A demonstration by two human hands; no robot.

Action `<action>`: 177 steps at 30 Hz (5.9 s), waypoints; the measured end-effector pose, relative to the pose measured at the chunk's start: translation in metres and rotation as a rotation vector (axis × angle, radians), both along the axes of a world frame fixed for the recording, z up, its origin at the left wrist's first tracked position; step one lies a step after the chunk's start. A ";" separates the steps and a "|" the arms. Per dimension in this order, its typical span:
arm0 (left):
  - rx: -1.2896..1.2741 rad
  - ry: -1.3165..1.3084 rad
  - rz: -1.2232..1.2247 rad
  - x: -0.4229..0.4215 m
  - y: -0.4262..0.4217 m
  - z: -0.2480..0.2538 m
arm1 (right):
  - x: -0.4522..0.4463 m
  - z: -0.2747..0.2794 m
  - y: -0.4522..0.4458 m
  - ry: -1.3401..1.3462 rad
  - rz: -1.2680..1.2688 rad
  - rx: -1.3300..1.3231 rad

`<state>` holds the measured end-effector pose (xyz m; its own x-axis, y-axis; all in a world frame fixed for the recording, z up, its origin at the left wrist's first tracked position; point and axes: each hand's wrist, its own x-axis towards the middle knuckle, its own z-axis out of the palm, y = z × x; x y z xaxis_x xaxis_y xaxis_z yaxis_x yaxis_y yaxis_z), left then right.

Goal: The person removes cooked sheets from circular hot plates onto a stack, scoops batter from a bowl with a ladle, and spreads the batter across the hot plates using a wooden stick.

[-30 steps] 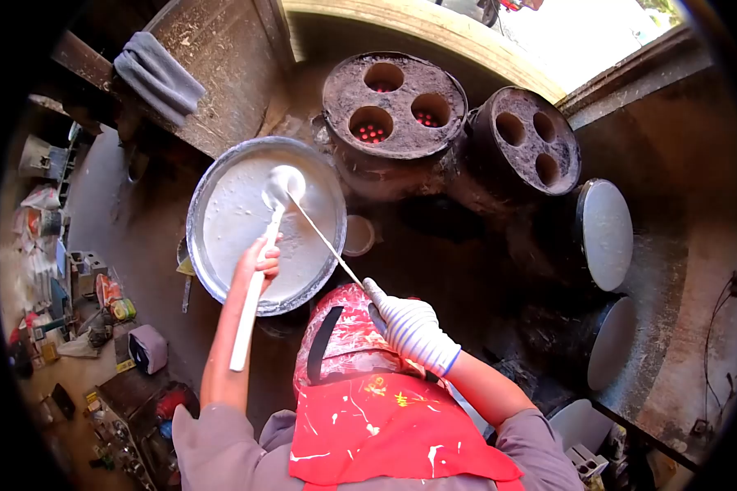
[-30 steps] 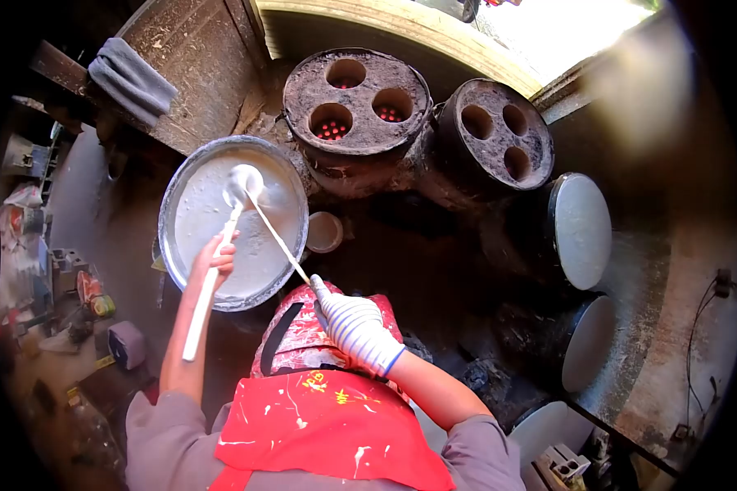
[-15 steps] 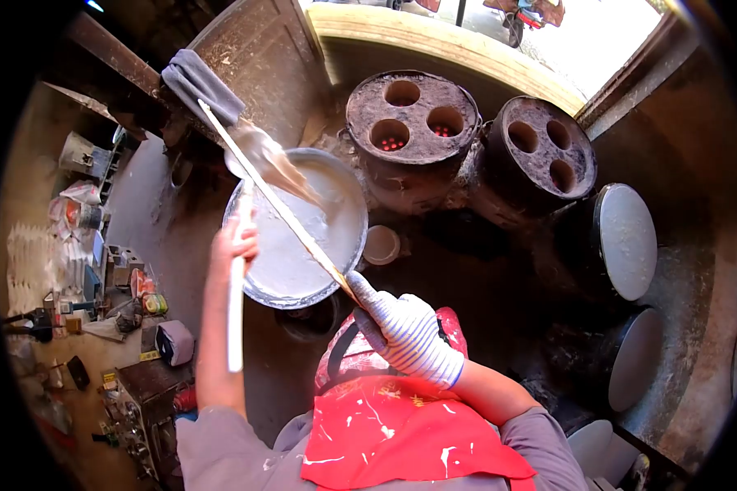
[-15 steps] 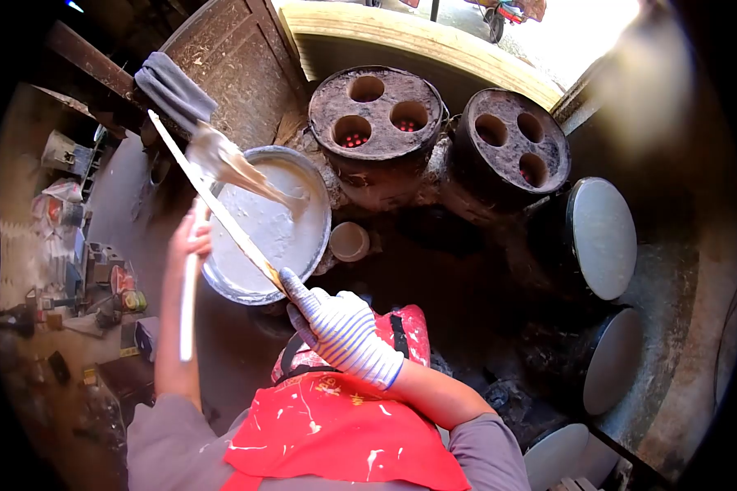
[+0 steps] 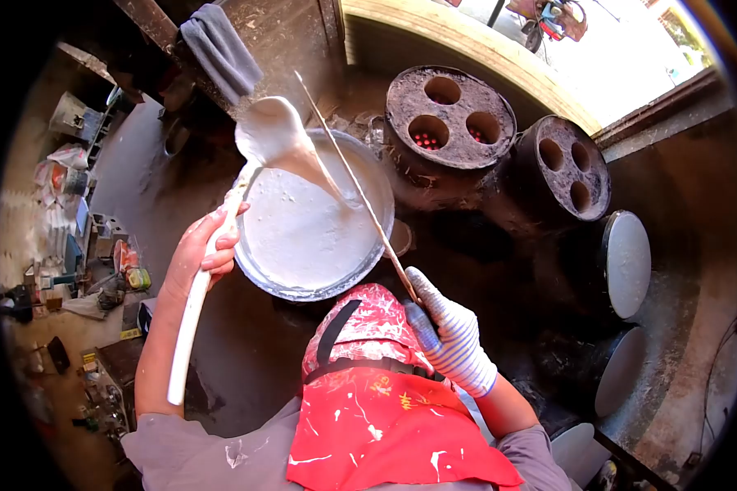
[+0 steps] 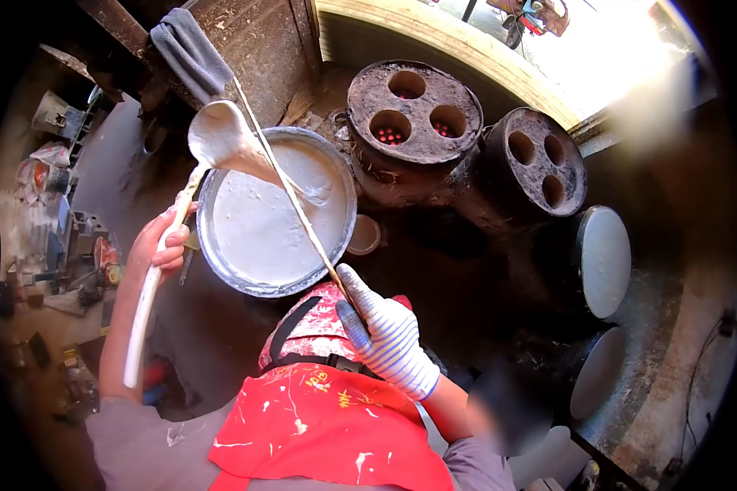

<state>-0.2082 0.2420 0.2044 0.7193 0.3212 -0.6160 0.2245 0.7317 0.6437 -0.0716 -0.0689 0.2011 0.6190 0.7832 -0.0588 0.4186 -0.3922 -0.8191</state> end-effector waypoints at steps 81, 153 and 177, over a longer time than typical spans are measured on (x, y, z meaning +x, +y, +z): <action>-0.087 -0.339 -1.469 0.249 -0.574 -0.026 | -0.141 0.006 -0.339 -0.292 -1.911 -0.102; 1.188 -1.215 -1.638 0.453 -0.951 -0.105 | 0.160 -0.137 -0.617 -0.259 -2.512 0.142; 0.512 -0.509 -1.671 0.460 -0.915 -0.103 | 0.089 -0.138 -0.627 -0.110 -2.295 0.462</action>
